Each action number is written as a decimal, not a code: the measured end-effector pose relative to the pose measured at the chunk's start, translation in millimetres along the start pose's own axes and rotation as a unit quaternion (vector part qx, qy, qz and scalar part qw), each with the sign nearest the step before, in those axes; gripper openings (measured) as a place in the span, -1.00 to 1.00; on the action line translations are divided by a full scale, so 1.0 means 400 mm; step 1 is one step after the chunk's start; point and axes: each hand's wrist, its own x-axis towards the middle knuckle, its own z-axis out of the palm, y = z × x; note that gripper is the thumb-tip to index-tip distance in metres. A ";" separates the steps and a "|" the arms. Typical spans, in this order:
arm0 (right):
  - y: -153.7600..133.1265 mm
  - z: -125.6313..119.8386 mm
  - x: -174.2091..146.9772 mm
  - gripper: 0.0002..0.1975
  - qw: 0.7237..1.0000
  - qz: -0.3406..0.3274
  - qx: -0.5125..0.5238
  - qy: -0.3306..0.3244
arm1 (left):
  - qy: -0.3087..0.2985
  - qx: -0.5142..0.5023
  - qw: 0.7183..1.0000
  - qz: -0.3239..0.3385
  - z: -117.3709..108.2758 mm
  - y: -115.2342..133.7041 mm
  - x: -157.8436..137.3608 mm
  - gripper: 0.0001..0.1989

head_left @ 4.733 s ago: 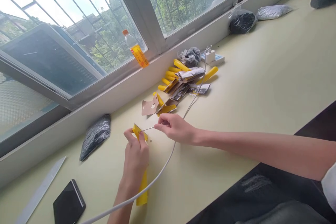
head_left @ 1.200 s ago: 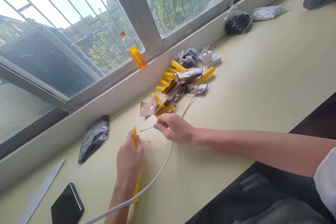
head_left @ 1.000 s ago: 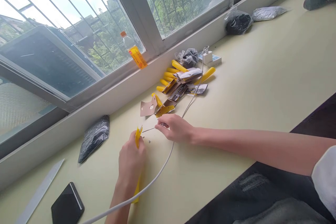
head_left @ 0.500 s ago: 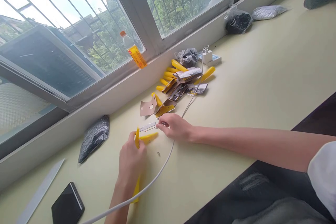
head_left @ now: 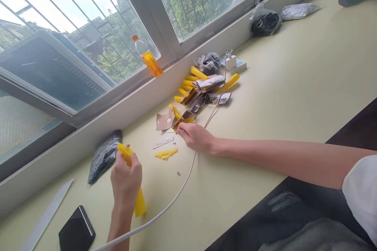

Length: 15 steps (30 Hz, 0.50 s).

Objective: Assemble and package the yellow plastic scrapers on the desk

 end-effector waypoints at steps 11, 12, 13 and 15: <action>-0.008 -0.004 -0.012 -0.80 0.996 -0.059 0.034 -0.050 | -0.044 -0.314 0.946 -0.062 0.011 -0.025 0.046 -0.62; -0.007 -0.002 -0.012 -0.80 0.995 -0.073 0.034 -0.054 | -0.063 -0.331 0.938 -0.077 0.018 -0.040 0.054 -0.62; -0.006 -0.001 -0.012 -0.80 0.994 -0.085 0.036 -0.056 | -0.079 -0.344 0.931 -0.089 0.026 -0.056 0.062 -0.62; -0.004 0.001 -0.010 -0.81 0.992 -0.098 0.045 -0.058 | -0.106 -0.351 0.924 -0.106 0.042 -0.087 0.077 -0.60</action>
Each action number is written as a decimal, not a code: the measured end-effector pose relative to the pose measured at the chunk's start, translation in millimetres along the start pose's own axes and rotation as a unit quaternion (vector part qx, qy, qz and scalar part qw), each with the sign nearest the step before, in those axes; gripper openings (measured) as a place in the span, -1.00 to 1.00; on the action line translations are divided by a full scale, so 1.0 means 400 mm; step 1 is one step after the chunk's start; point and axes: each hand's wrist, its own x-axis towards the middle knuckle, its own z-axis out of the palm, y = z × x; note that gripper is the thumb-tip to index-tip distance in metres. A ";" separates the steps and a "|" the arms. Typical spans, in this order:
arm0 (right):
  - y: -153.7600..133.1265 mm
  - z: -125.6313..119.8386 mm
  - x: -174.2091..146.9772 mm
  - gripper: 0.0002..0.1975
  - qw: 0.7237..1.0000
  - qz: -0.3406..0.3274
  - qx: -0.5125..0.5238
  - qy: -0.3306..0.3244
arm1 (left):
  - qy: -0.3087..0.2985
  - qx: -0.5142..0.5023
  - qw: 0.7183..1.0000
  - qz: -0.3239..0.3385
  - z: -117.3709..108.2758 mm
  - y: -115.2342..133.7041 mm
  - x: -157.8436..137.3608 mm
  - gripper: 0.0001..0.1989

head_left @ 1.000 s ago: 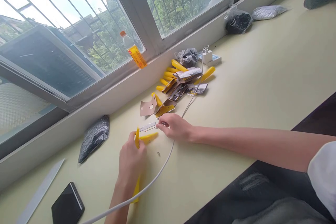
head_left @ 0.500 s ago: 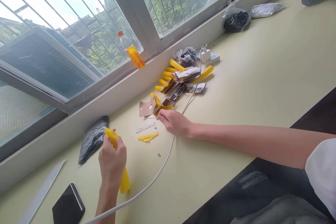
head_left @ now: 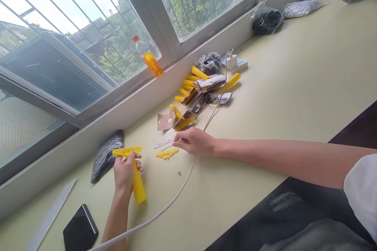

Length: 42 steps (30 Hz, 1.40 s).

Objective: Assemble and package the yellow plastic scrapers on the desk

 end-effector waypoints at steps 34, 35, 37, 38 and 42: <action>0.013 0.000 0.007 -0.73 0.994 -0.035 0.095 0.027 | -0.104 -0.093 0.990 -0.021 0.005 -0.036 0.033 -0.59; 0.014 0.000 0.007 -0.73 0.995 -0.034 0.093 0.031 | -0.105 -0.092 0.990 -0.021 0.004 -0.036 0.033 -0.59; 0.016 0.001 0.008 -0.73 0.995 -0.027 0.090 0.037 | -0.106 -0.089 0.990 -0.022 0.003 -0.037 0.032 -0.59; 0.017 0.001 0.008 -0.74 0.995 -0.022 0.087 0.038 | -0.106 -0.087 0.990 -0.022 0.002 -0.037 0.032 -0.59; 0.019 0.004 0.008 -0.76 0.997 -0.005 0.067 0.045 | -0.104 -0.080 0.991 -0.027 0.002 -0.037 0.031 -0.58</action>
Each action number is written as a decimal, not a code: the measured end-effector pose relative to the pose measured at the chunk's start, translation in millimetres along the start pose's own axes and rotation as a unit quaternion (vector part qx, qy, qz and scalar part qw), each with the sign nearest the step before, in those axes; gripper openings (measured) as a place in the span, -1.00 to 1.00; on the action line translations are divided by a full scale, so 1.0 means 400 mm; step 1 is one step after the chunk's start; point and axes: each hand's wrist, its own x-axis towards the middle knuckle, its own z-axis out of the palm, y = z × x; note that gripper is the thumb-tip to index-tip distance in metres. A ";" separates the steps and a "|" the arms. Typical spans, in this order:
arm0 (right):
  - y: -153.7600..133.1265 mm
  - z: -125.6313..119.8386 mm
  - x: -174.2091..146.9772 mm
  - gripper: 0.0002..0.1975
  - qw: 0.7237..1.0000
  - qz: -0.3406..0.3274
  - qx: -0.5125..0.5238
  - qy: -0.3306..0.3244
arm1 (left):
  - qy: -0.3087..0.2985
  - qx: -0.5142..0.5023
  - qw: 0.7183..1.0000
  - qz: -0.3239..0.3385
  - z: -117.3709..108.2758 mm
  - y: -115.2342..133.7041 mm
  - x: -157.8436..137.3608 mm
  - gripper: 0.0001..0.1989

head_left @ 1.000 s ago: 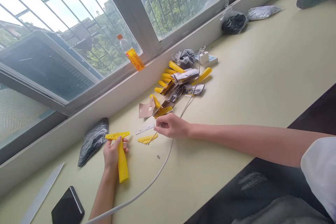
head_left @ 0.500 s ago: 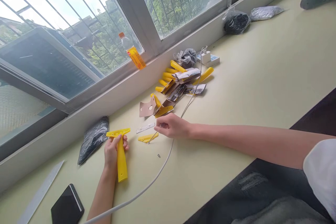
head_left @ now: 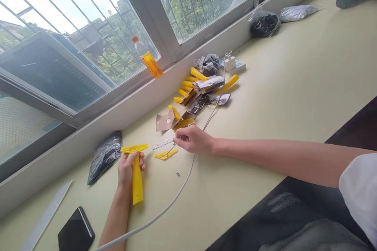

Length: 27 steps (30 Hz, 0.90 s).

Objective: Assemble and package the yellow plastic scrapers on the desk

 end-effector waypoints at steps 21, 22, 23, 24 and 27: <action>-0.013 -0.007 0.002 -0.81 0.996 0.037 -0.044 0.065 | 0.008 -0.009 1.000 -0.008 0.015 0.010 -0.006 -0.56; -0.014 -0.008 0.002 -0.81 0.996 0.038 -0.046 0.068 | 0.006 -0.009 1.000 -0.007 0.013 0.008 -0.005 -0.56; -0.013 -0.009 0.003 -0.81 0.996 0.039 -0.048 0.069 | 0.004 -0.010 1.000 -0.007 0.012 0.007 -0.004 -0.57; -0.013 -0.010 0.003 -0.81 0.996 0.039 -0.047 0.070 | 0.003 -0.011 1.000 -0.006 0.010 0.005 -0.003 -0.57; -0.010 -0.010 0.003 -0.83 0.997 0.030 -0.036 0.066 | 0.003 -0.011 1.000 -0.007 0.007 0.002 -0.001 -0.57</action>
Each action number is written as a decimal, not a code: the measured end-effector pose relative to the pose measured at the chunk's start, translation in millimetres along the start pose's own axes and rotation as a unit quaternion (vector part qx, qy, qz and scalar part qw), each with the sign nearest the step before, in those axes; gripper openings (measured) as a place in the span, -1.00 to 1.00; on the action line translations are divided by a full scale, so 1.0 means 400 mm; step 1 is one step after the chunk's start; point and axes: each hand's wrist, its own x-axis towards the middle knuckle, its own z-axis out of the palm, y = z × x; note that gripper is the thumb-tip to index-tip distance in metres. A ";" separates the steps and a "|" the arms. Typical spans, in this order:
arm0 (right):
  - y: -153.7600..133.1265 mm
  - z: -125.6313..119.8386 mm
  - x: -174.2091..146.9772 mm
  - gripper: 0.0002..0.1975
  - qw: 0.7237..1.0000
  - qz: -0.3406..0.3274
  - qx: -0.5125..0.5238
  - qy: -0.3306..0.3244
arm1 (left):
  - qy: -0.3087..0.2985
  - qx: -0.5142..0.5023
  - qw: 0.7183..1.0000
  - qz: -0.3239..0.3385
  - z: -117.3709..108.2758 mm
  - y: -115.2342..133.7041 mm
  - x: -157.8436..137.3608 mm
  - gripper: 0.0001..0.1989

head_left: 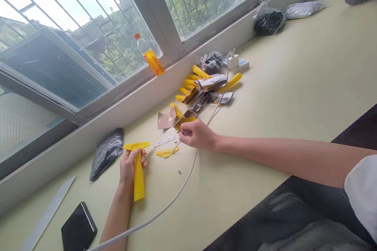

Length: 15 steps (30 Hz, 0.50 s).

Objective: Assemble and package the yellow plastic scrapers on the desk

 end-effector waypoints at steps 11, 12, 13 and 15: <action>0.001 0.003 0.002 -0.76 1.000 0.013 0.004 -0.009 | 0.004 -0.004 1.000 -0.002 0.003 0.002 0.002 -0.56; 0.002 0.002 0.003 -0.75 1.000 0.018 0.002 -0.013 | 0.004 -0.004 1.000 -0.002 0.003 0.001 0.003 -0.56; 0.004 0.002 0.004 -0.72 1.000 0.022 -0.004 -0.017 | 0.004 -0.004 1.000 -0.002 0.003 0.001 0.003 -0.56; 0.008 -0.001 0.005 -0.67 0.999 0.030 -0.023 -0.027 | 0.003 -0.003 1.000 -0.002 0.002 0.000 0.003 -0.57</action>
